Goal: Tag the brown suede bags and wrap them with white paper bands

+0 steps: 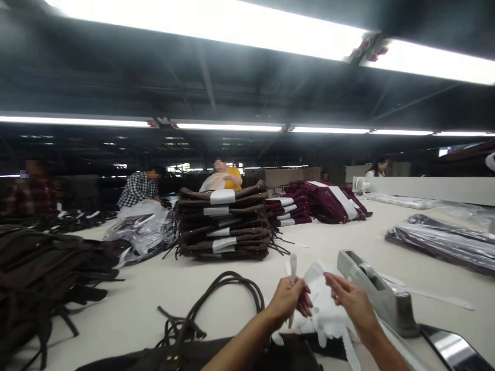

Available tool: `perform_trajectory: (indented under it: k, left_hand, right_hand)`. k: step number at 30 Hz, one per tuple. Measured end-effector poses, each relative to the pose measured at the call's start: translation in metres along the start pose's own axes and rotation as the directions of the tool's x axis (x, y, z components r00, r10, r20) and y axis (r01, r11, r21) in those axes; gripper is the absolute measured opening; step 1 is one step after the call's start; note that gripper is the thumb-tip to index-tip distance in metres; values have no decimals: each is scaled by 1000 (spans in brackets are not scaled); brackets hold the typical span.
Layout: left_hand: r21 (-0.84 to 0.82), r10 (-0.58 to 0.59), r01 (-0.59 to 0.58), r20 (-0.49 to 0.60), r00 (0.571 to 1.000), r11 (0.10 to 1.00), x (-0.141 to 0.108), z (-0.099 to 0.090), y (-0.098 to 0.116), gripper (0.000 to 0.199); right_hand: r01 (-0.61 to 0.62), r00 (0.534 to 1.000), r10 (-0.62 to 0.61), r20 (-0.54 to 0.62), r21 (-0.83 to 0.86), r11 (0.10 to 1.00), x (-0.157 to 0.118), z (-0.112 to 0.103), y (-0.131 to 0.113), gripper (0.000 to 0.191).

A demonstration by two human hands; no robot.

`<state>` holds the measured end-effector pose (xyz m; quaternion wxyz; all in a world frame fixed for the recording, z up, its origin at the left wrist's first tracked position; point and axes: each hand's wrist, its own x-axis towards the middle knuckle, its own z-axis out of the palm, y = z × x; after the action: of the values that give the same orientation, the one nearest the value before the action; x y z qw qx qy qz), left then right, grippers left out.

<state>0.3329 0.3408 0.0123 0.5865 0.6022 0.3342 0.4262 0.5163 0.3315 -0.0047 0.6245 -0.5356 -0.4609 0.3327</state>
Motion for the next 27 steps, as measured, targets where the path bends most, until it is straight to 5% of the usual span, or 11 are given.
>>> perform_trajectory:
  k: [4, 8, 13, 17, 23, 27]
  left_hand:
    - [37, -73, 68, 161, 984, 997, -2, 15, 0, 70]
    - [7, -63, 62, 114, 992, 998, -5, 17, 1, 73]
    - [30, -64, 61, 105, 992, 998, -16, 15, 0, 72]
    - [255, 73, -72, 7, 997, 964, -29, 16, -6, 64]
    - [623, 318, -183, -111, 942, 760, -43, 15, 1, 33]
    - [268, 107, -67, -138, 985, 961, -41, 17, 6, 40]
  right_hand:
    - [-105, 980, 55, 192, 261, 960, -23, 31, -10, 45]
    - [-225, 941, 88, 327, 410, 884, -30, 30, -16, 43]
    - [-222, 924, 57, 377, 410, 885, -31, 28, -12, 38]
    - [-237, 918, 68, 392, 403, 884, -31, 32, 1, 36]
    - [-147, 951, 33, 306, 358, 922, -30, 36, 11, 38]
    - [-174, 945, 46, 325, 377, 910, -37, 39, 2, 40]
